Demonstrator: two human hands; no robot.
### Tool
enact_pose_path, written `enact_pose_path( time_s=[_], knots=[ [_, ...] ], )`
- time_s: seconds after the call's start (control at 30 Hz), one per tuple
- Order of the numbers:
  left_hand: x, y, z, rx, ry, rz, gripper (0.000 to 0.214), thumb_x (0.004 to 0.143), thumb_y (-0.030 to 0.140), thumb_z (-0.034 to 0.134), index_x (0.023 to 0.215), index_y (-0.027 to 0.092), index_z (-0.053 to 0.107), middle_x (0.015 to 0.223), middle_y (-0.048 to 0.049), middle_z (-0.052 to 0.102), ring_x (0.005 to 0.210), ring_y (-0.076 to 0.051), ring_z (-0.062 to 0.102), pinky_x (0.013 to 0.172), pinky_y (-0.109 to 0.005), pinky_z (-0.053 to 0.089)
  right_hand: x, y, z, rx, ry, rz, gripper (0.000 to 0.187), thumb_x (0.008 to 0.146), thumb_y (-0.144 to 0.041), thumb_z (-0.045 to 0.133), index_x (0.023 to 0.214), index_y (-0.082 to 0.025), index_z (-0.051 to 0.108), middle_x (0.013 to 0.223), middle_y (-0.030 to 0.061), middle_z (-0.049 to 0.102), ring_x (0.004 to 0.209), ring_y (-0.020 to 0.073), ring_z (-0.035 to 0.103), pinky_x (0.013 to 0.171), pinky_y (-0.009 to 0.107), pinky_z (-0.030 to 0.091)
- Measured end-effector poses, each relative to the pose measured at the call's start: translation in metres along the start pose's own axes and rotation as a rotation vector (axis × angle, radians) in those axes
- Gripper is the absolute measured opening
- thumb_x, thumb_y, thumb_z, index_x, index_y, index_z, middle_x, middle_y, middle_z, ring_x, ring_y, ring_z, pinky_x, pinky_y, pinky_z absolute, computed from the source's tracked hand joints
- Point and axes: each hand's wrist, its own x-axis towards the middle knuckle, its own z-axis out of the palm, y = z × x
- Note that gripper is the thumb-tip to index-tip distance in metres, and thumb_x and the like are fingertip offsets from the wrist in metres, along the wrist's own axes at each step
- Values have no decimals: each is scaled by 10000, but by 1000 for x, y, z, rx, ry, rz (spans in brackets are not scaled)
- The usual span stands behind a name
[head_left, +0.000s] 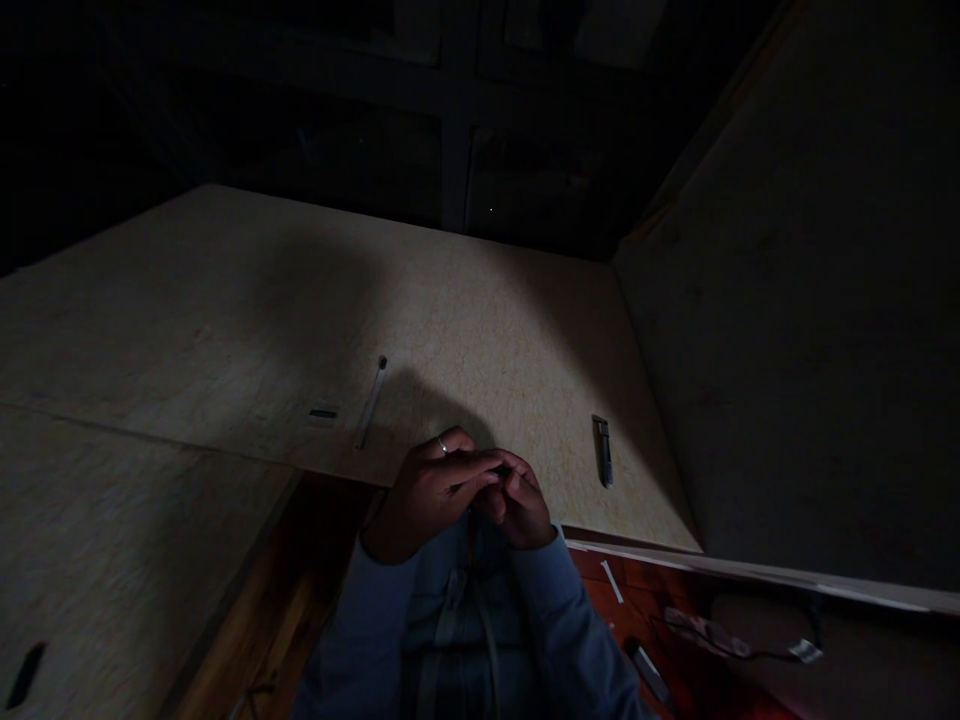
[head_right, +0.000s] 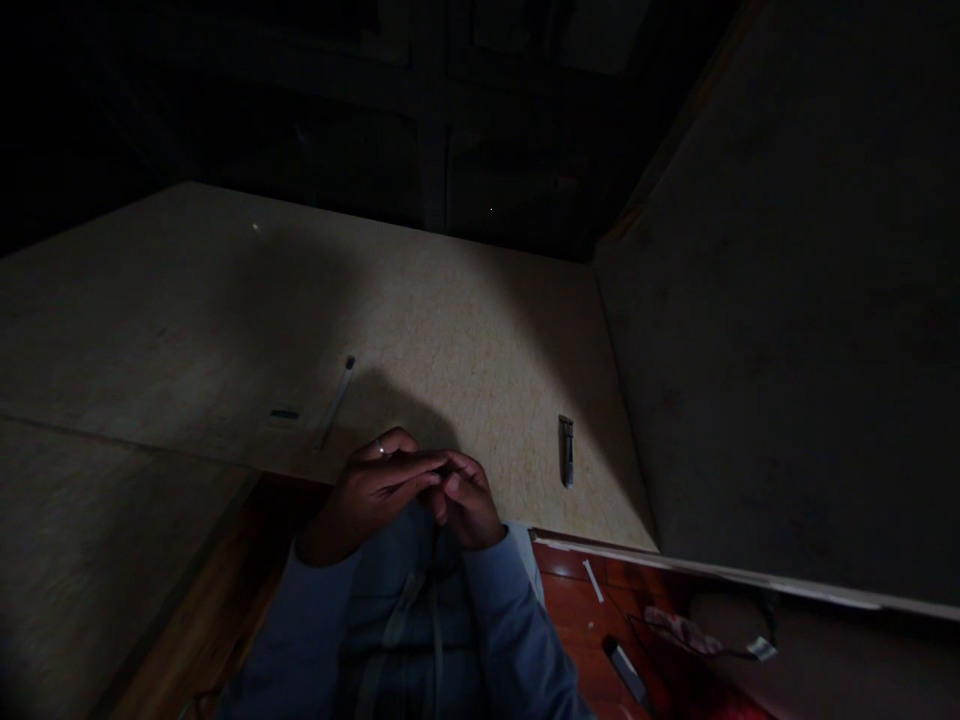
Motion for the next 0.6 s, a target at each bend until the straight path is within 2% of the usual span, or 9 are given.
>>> enact_pose_path(
  time_s=[0.2,0.37,0.5,0.6],
  knots=[
    [-3,-6,8,41,-36,-47,202,925,215,656,1102,165,742,871,-42,626,769,-105,605,681,-204,500,2,-4,-1,16,0,1,452,795,-539,774,1046,-174,685,464,-48,455,381,62,284,435,185,269],
    [-8,-14,9,57,-51,-120,334,916,294,688,1224,165,691,954,-62,643,861,-121,632,757,-227,521,3,-10,-11,-3,68,-5,444,780,-496,797,1066,-177,681,497,-44,471,430,64,330,511,202,332],
    [-10,-24,2,131,18,-188,305,926,327,680,1179,157,698,939,-52,635,837,-110,630,752,-215,521,4,-11,-26,-46,192,-11,470,763,-469,814,1094,-163,679,556,-28,498,490,81,387,540,219,346],
    [-14,-36,-4,236,119,-338,240,942,315,650,1101,150,718,936,-42,649,782,-104,627,745,-218,516,6,-10,-36,1,298,4,453,747,-429,837,1091,-178,683,600,-26,508,540,82,415,567,215,372]
  ],
)
